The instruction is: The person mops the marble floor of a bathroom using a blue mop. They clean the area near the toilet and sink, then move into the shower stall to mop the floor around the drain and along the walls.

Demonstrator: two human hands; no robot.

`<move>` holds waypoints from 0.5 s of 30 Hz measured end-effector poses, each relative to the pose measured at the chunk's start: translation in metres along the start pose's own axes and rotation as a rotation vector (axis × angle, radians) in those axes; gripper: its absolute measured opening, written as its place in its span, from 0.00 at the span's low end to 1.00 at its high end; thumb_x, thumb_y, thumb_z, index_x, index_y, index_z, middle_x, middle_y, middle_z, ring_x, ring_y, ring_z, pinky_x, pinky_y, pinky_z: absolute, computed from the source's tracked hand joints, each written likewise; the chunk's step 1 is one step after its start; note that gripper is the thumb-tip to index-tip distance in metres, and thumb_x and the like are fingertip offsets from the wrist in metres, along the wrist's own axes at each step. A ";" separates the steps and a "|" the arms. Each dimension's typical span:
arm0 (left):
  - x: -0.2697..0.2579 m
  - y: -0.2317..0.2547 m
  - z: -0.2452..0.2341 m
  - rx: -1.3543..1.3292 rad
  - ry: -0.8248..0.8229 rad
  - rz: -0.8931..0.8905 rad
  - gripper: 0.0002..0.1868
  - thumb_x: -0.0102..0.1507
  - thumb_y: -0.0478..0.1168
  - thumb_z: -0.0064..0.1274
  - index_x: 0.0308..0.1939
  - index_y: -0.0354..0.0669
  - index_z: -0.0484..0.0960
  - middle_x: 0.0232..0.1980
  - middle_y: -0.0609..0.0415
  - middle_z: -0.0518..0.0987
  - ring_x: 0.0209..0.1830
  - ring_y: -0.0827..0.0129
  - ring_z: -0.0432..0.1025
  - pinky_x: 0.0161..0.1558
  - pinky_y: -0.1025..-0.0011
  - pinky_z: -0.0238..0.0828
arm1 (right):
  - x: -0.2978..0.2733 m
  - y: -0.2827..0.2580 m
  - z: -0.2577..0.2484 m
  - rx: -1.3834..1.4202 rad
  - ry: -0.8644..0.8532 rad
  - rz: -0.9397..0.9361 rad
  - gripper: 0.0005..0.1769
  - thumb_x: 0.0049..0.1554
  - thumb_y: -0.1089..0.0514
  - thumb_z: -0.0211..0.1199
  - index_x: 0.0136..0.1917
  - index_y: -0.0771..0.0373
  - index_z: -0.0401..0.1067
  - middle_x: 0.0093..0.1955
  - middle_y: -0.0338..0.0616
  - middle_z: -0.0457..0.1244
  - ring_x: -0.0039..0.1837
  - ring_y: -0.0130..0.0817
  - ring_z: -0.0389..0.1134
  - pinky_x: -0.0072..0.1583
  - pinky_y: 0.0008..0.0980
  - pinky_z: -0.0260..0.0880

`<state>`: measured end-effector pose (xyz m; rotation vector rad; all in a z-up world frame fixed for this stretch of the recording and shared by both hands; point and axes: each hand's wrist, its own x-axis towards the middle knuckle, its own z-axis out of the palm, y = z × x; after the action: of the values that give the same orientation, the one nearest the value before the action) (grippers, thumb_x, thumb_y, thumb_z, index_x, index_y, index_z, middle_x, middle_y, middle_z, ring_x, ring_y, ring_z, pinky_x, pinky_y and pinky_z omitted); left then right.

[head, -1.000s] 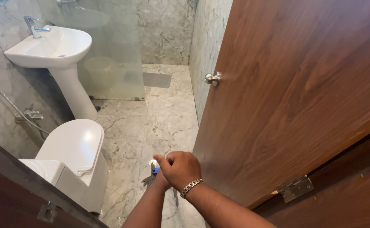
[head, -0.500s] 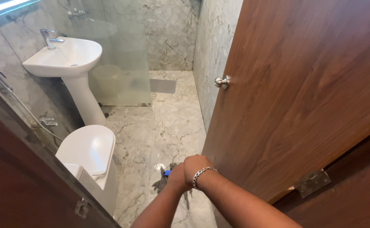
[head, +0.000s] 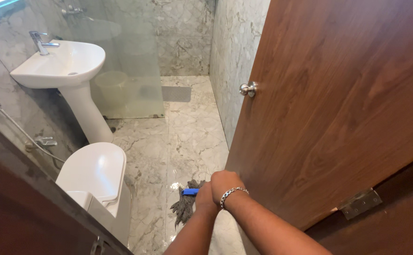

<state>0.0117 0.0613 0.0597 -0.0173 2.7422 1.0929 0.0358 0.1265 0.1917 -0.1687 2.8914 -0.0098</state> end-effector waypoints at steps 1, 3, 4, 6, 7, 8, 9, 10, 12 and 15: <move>0.006 0.004 0.003 -0.002 0.004 0.000 0.13 0.60 0.45 0.58 0.43 0.44 0.86 0.50 0.42 0.82 0.54 0.50 0.76 0.53 0.57 0.74 | 0.004 0.005 0.001 -0.003 0.014 -0.001 0.15 0.44 0.64 0.71 0.47 0.64 0.79 0.52 0.59 0.68 0.57 0.53 0.71 0.59 0.43 0.73; 0.014 0.005 0.010 -0.027 0.008 0.006 0.13 0.59 0.45 0.58 0.43 0.44 0.86 0.50 0.41 0.82 0.54 0.49 0.76 0.53 0.57 0.74 | 0.013 0.014 0.007 -0.009 0.042 -0.015 0.12 0.47 0.63 0.68 0.47 0.64 0.79 0.52 0.59 0.69 0.56 0.53 0.72 0.59 0.44 0.73; 0.016 0.004 0.016 -0.050 0.006 0.016 0.13 0.59 0.45 0.58 0.43 0.44 0.85 0.49 0.41 0.82 0.54 0.49 0.76 0.53 0.57 0.74 | 0.016 0.020 0.012 -0.011 0.060 -0.022 0.10 0.49 0.63 0.65 0.47 0.63 0.79 0.51 0.59 0.69 0.56 0.53 0.72 0.59 0.44 0.73; 0.028 0.001 0.025 -0.094 0.006 0.006 0.13 0.59 0.46 0.58 0.43 0.44 0.85 0.48 0.40 0.82 0.53 0.48 0.76 0.53 0.57 0.74 | 0.026 0.029 0.027 0.003 0.069 -0.023 0.09 0.53 0.63 0.62 0.47 0.62 0.79 0.51 0.58 0.69 0.56 0.54 0.72 0.58 0.45 0.73; 0.034 -0.002 0.030 -0.115 0.008 -0.016 0.13 0.60 0.47 0.57 0.43 0.44 0.85 0.47 0.40 0.82 0.53 0.48 0.76 0.53 0.57 0.74 | 0.031 0.032 0.036 0.019 0.061 -0.018 0.09 0.54 0.62 0.61 0.47 0.62 0.79 0.51 0.58 0.69 0.55 0.54 0.72 0.58 0.45 0.73; 0.040 -0.006 0.035 -0.137 0.010 -0.034 0.13 0.61 0.47 0.56 0.43 0.44 0.85 0.47 0.40 0.82 0.53 0.48 0.77 0.53 0.57 0.74 | 0.036 0.036 0.045 0.033 0.055 -0.010 0.09 0.55 0.62 0.59 0.48 0.62 0.78 0.51 0.58 0.69 0.55 0.54 0.72 0.57 0.46 0.73; 0.044 -0.011 0.039 -0.077 -0.016 -0.006 0.13 0.61 0.48 0.55 0.43 0.46 0.84 0.47 0.41 0.82 0.52 0.48 0.77 0.53 0.57 0.74 | 0.043 0.035 0.055 0.047 0.067 -0.027 0.10 0.56 0.61 0.58 0.49 0.61 0.78 0.51 0.57 0.69 0.55 0.54 0.72 0.57 0.46 0.73; 0.052 -0.017 0.040 -0.018 -0.034 0.025 0.12 0.62 0.48 0.54 0.43 0.47 0.84 0.47 0.42 0.83 0.52 0.49 0.77 0.53 0.57 0.74 | 0.053 0.035 0.062 0.058 0.085 -0.046 0.10 0.58 0.59 0.57 0.49 0.61 0.78 0.51 0.56 0.69 0.54 0.53 0.72 0.56 0.46 0.73; 0.070 -0.031 0.036 -0.005 -0.055 0.060 0.11 0.61 0.48 0.53 0.42 0.49 0.84 0.47 0.44 0.83 0.52 0.51 0.77 0.53 0.58 0.74 | 0.071 0.025 0.079 0.024 0.006 -0.018 0.12 0.58 0.60 0.58 0.54 0.65 0.74 0.51 0.57 0.69 0.55 0.52 0.73 0.54 0.44 0.74; 0.106 -0.043 0.023 -0.074 -0.058 0.052 0.11 0.59 0.46 0.54 0.42 0.50 0.84 0.49 0.48 0.84 0.54 0.54 0.77 0.53 0.60 0.74 | 0.109 0.016 0.084 0.038 -0.028 -0.055 0.13 0.59 0.61 0.56 0.56 0.69 0.73 0.51 0.57 0.70 0.54 0.50 0.73 0.53 0.42 0.75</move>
<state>-0.0847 0.0519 -0.0042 0.0748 2.6643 1.1894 -0.0510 0.1305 0.0834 -0.2391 2.8555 -0.0715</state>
